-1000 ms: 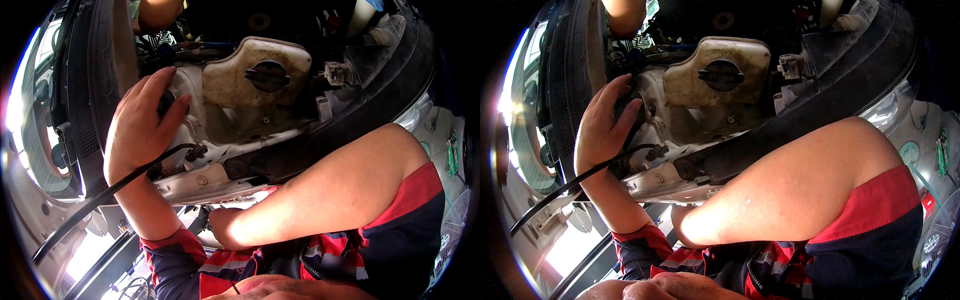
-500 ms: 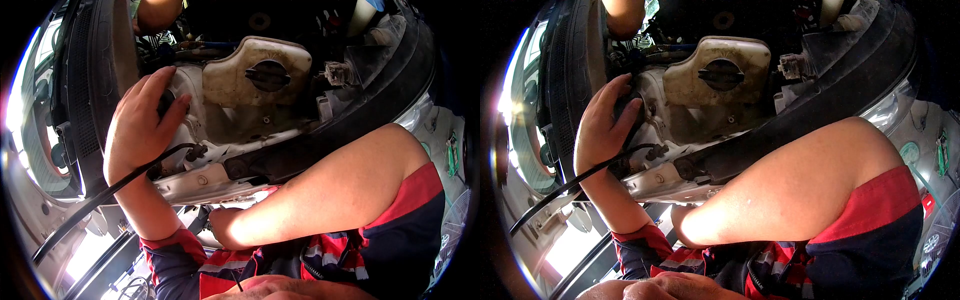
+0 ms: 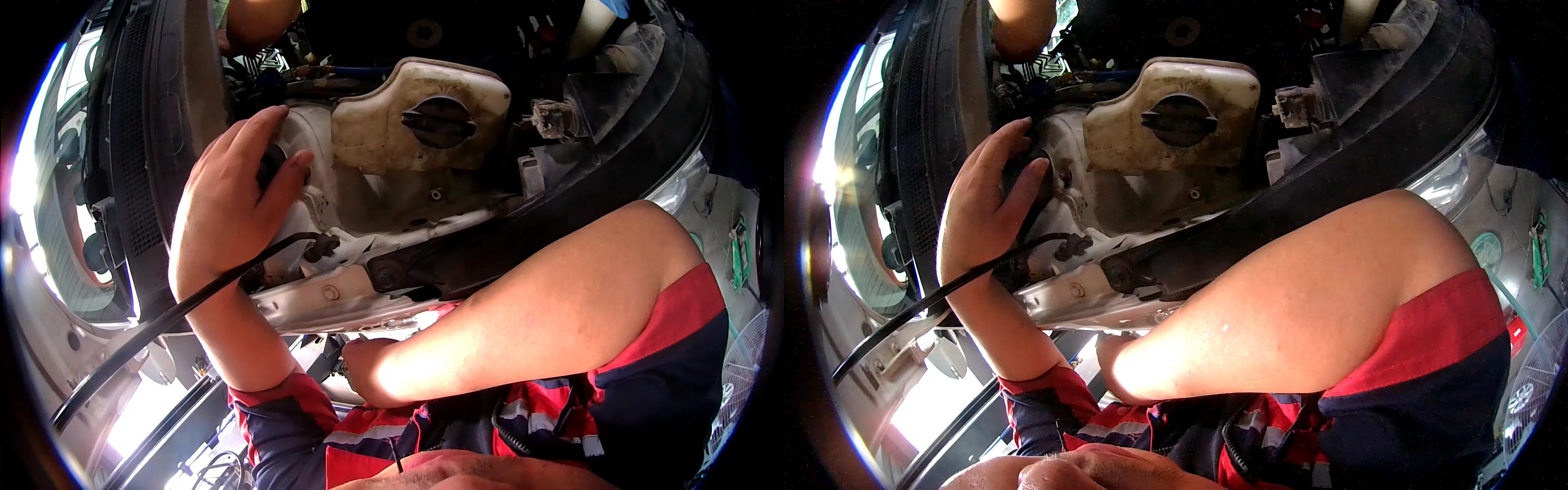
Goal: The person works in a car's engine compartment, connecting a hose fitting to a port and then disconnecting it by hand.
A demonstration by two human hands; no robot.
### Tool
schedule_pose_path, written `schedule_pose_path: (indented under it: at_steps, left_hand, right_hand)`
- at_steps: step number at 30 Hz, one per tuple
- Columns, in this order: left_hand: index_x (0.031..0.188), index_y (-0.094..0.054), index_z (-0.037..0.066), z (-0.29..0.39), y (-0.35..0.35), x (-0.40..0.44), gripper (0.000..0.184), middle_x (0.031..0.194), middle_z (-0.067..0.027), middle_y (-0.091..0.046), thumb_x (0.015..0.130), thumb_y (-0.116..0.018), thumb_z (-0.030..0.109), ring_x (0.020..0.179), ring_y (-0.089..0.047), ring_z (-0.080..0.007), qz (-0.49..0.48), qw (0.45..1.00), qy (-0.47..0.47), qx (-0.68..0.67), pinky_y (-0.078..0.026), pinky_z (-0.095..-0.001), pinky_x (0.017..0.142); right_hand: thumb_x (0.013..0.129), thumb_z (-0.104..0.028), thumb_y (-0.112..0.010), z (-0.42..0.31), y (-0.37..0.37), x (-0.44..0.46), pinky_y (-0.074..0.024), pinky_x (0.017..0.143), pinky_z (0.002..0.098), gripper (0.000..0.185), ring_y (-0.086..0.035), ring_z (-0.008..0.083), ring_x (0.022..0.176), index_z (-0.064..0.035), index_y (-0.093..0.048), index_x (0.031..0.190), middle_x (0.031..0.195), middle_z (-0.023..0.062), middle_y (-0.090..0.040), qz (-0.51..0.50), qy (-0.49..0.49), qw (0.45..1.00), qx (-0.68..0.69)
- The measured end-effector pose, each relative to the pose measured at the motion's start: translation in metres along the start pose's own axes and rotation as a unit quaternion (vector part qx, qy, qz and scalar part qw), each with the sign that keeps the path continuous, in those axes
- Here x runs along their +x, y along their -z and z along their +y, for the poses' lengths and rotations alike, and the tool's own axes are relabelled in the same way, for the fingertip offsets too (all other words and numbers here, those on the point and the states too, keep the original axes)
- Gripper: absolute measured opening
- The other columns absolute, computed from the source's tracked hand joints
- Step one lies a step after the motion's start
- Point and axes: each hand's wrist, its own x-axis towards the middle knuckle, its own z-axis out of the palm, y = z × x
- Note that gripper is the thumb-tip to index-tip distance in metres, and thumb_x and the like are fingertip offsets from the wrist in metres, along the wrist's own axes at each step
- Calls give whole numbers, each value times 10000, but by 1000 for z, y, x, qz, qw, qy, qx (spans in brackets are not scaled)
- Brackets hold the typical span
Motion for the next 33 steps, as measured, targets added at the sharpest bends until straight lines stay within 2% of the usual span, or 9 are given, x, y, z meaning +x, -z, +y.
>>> schedule_pose_path:
  at_steps: [1, 3, 6, 12, 17, 23, 27, 30, 33]
  left_hand:
    - [1243, -614, 14, 0, 0, 0, 415, 1090, -190, -676, 897, -697, 227, 985, -658, -375, 0, 1000, -1, 1, -522, -420, 852]
    - [1244, -614, 12, 0, 0, 0, 417, 1092, -191, -677, 898, -697, 230, 988, -659, -375, 0, 1000, -2, 3, -523, -418, 853]
    - [1247, -613, 12, 0, 1, 1, 419, 1095, -191, -677, 899, -698, 231, 990, -659, -372, -5, 1000, -1, 1, -524, -415, 855]
    - [1249, -614, 16, 0, 0, 0, 420, 1094, -186, -679, 895, -704, 224, 993, -660, -362, 1, 1000, 5, -9, -525, -408, 859]
    - [1250, -614, 17, 0, 0, -1, 423, 1106, -183, -680, 893, -707, 224, 1008, -660, -361, -1, 1000, 6, -6, -525, -406, 869]
    - [1250, -613, 18, -1, -1, -1, 424, 1111, -183, -678, 892, -707, 225, 1018, -655, -367, -2, 1000, 8, -2, -521, -411, 877]
    - [1252, -613, 22, 0, 0, -1, 423, 1111, -184, -677, 892, -706, 222, 1019, -654, -368, -3, 1000, 12, -6, -520, -412, 878]
    - [1253, -613, 25, -1, 0, 0, 422, 1110, -185, -677, 891, -706, 221, 1017, -655, -367, -2, 1000, 7, -4, -521, -411, 877]
    - [1253, -613, 25, 0, 0, 0, 421, 1108, -185, -677, 891, -706, 220, 1014, -656, -365, -2, 1000, 7, -4, -521, -410, 874]
  right_hand:
    - [885, -176, -660, 0, 10, -9, -533, 930, 369, 359, -671, 274, 1098, -9, -689, 1201, 1191, 119, -694, -49, 91, 981, -166]
    - [902, -212, -643, -4, -16, 8, -519, 946, 361, 338, -665, 265, 1101, -48, -708, 1191, 1186, 89, -700, 14, 19, 996, -92]
    - [906, -223, -650, -4, -10, 9, -519, 948, 359, 362, -666, 270, 1101, -31, -689, 1210, 1185, 98, -698, -5, 41, 990, -136]
    - [843, -175, -752, 0, -23, 21, -551, 905, 372, 601, -682, 296, 1090, 108, -515, 1317, 1180, 193, -683, 40, -99, 979, 173]
    - [771, -116, -820, -1, -29, 28, -566, 875, 381, 701, -692, 294, 1082, 121, -472, 1332, 1173, 223, -680, 59, -119, 968, 212]
    - [807, -130, -788, -2, -26, 14, -566, 869, 376, 664, -696, 263, 1066, 111, -477, 1342, 1159, 173, -693, 75, -160, 935, 307]
    - [853, -181, -740, -3, -35, 40, -552, 891, 365, 609, -682, 251, 1089, 85, -506, 1348, 1145, 152, -699, 33, -129, 979, 152]
    - [877, -210, -704, 11, -7, 13, -525, 926, 373, 478, -668, 244, 1107, 11, -606, 1289, 1156, 127, -701, -23, 74, 991, -111]
    - [884, -231, -686, 3, -9, 20, -491, 957, 392, 364, -659, 247, 1099, -76, -692, 1214, 1173, 79, -706, -44, 111, 972, -203]
